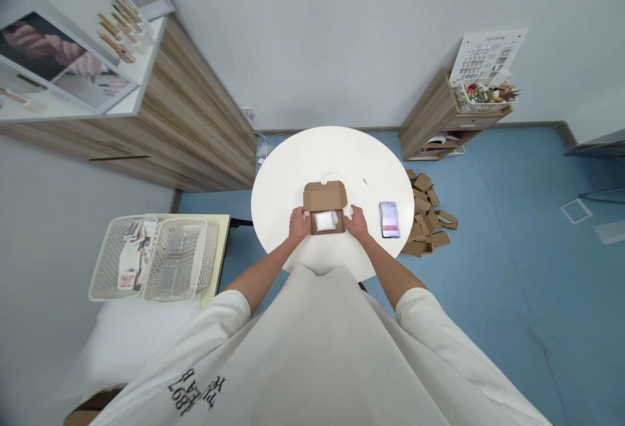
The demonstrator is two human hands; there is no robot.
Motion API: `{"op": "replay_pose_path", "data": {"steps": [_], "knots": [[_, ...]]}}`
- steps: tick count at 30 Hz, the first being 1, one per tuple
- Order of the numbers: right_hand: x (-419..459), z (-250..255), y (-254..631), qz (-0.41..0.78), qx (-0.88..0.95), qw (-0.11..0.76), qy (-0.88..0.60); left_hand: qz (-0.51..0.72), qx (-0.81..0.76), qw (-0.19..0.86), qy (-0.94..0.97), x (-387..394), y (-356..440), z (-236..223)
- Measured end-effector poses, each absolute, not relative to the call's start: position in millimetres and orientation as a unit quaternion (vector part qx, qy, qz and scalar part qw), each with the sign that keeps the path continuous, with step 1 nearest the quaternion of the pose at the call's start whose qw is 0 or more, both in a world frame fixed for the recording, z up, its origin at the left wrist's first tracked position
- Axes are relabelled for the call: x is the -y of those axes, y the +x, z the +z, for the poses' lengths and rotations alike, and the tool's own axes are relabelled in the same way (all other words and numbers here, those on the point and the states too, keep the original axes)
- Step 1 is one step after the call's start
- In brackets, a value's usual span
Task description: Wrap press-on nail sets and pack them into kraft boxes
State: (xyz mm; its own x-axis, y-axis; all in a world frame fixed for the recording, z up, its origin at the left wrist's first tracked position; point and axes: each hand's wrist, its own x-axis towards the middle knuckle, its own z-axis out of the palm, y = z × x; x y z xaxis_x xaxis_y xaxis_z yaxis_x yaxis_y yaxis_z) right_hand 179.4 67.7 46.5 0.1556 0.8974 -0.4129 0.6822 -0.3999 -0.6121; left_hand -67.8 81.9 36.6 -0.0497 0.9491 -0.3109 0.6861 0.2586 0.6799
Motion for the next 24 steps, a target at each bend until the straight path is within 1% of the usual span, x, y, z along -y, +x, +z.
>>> {"op": "replay_pose_path", "data": {"steps": [2,4,7,10,17,21,24], "knots": [[-79.8,47.4,185.2,0.433,0.468,0.169,-0.752,0.203,-0.742,0.414,0.487,-94.3,-75.5,38.4],[-91.5,49.7,187.0,0.473,0.432,0.193,-0.743,0.213,-0.742,0.476,0.422,-106.7,-78.7,40.4],[-102.1,56.0,182.3,0.512,0.403,0.215,-0.727,0.234,-0.719,0.541,0.369,-119.9,-77.2,42.9],[-104.3,63.6,173.0,0.537,0.392,0.227,-0.712,0.258,-0.691,0.582,0.342,-125.3,-72.5,43.2],[-99.7,71.1,161.2,0.530,0.395,0.256,-0.705,0.269,-0.624,0.617,0.398,-122.4,-64.1,42.9],[-97.3,67.6,166.3,0.529,0.397,0.270,-0.700,0.244,-0.665,0.588,0.390,-120.1,-62.5,45.5],[-96.4,64.0,171.9,0.532,0.388,0.277,-0.699,0.231,-0.676,0.585,0.383,-120.0,-63.4,47.8]]}}
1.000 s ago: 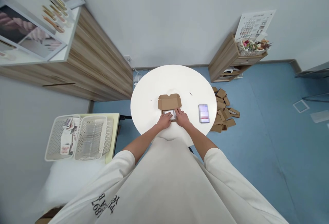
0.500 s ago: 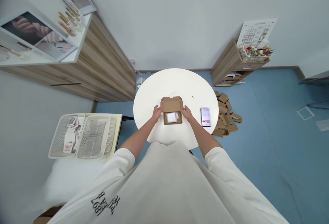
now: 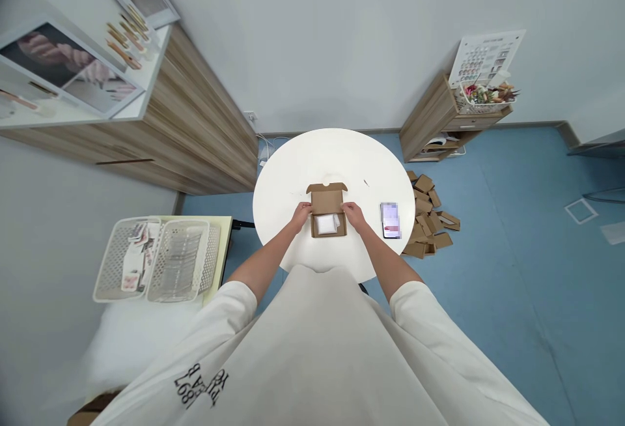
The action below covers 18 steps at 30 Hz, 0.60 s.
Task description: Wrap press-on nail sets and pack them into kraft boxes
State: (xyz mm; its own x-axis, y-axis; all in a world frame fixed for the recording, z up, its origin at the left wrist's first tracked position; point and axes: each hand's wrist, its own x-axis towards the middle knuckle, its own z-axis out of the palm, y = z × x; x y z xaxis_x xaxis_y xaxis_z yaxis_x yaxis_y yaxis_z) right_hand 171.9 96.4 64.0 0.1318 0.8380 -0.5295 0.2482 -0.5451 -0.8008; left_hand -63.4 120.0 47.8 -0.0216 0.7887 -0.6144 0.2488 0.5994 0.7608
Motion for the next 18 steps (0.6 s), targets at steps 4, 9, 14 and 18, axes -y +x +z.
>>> {"op": "replay_pose_path", "data": {"steps": [4,9,14,18], "knots": [[-97.1,60.9,177.2,0.564,0.349,0.280,-0.694,0.235,-0.665,0.605,0.371,-121.7,-66.1,54.4],[-96.5,64.3,183.3,0.602,0.327,0.270,-0.677,0.249,-0.643,0.638,0.342,-123.7,-74.0,62.5],[-95.6,73.2,188.5,0.641,0.357,0.261,-0.628,0.221,-0.621,0.648,0.380,-127.0,-83.8,62.6],[-97.3,78.6,188.4,0.648,0.368,0.239,-0.622,0.225,-0.617,0.648,0.386,-131.2,-86.6,62.8]]}}
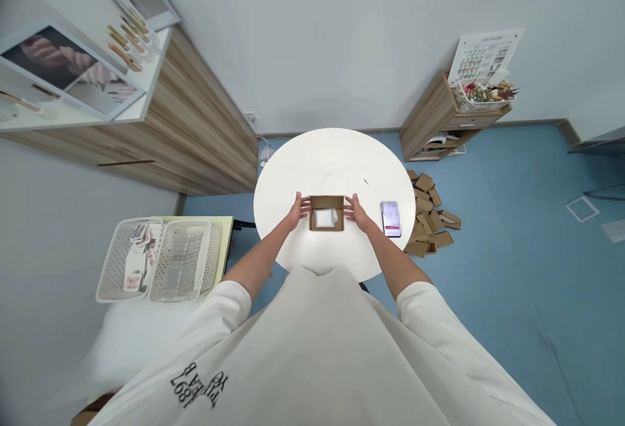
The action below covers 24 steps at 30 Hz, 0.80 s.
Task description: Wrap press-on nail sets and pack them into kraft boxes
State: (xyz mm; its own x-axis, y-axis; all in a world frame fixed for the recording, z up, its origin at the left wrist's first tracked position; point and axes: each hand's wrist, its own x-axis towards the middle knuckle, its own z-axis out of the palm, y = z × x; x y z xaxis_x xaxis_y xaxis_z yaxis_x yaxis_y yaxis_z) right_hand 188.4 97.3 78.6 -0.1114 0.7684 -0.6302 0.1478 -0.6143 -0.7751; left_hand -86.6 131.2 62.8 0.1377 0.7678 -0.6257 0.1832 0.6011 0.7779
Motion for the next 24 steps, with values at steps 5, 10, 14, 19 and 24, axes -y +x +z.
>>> {"op": "replay_pose_path", "data": {"steps": [5,10,14,19,24], "knots": [[-93.9,80.5,188.0,0.645,0.345,0.250,-0.635,0.214,-0.606,0.654,0.399,-126.2,-91.5,60.7],[-78.9,67.7,184.4,0.632,0.402,0.228,-0.622,0.194,-0.600,0.608,0.483,-103.2,-98.5,47.5],[-56.9,49.0,176.0,0.535,0.500,0.208,-0.649,0.168,-0.608,0.507,0.587,-79.5,-98.0,34.2],[-26.7,32.5,167.0,0.384,0.636,0.143,-0.654,0.145,-0.593,0.391,0.689,-53.3,-97.8,20.5],[-12.6,20.5,165.3,0.343,0.670,0.055,-0.656,0.065,-0.600,0.349,0.717,-43.9,-100.3,10.3]]}}
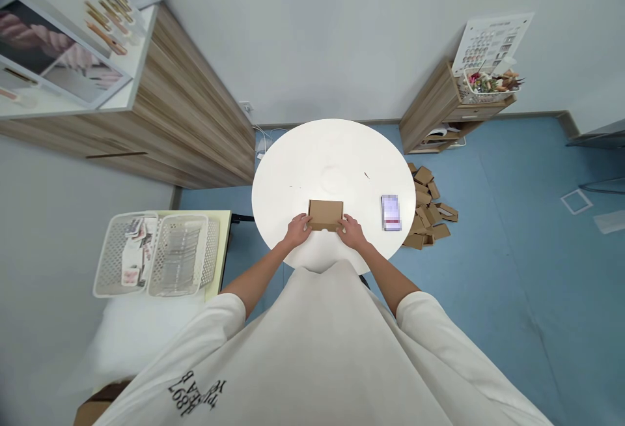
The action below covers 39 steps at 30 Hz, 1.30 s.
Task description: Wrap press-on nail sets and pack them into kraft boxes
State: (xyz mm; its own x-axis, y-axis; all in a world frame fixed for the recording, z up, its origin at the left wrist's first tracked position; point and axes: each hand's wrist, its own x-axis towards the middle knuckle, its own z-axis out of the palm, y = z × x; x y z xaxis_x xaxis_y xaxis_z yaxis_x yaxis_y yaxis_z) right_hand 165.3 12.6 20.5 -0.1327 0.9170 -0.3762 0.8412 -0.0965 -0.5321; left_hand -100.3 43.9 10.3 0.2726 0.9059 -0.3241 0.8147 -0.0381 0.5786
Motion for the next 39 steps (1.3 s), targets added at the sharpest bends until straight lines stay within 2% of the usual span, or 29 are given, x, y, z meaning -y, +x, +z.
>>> {"op": "replay_pose_path", "data": {"steps": [6,16,21,25,30,39], "knots": [[-8.9,20.0,160.7,0.348,0.665,0.048,-0.659,0.055,-0.587,0.358,0.724,-40.8,-97.2,17.2],[-27.4,61.6,159.5,0.367,0.621,0.165,-0.672,0.175,-0.607,0.395,0.667,-55.9,-96.8,49.3],[-39.0,58.3,159.1,0.384,0.575,0.214,-0.690,0.259,-0.633,0.441,0.581,-69.0,-92.4,48.9],[-46.4,51.0,157.4,0.378,0.557,0.243,-0.699,0.273,-0.633,0.445,0.572,-74.8,-87.4,42.6],[-49.8,51.6,156.0,0.346,0.583,0.238,-0.696,0.229,-0.657,0.355,0.625,-79.0,-85.5,41.3],[-49.9,53.9,157.1,0.276,0.643,0.163,-0.696,0.222,-0.605,0.373,0.667,-82.7,-88.2,44.0]]}}
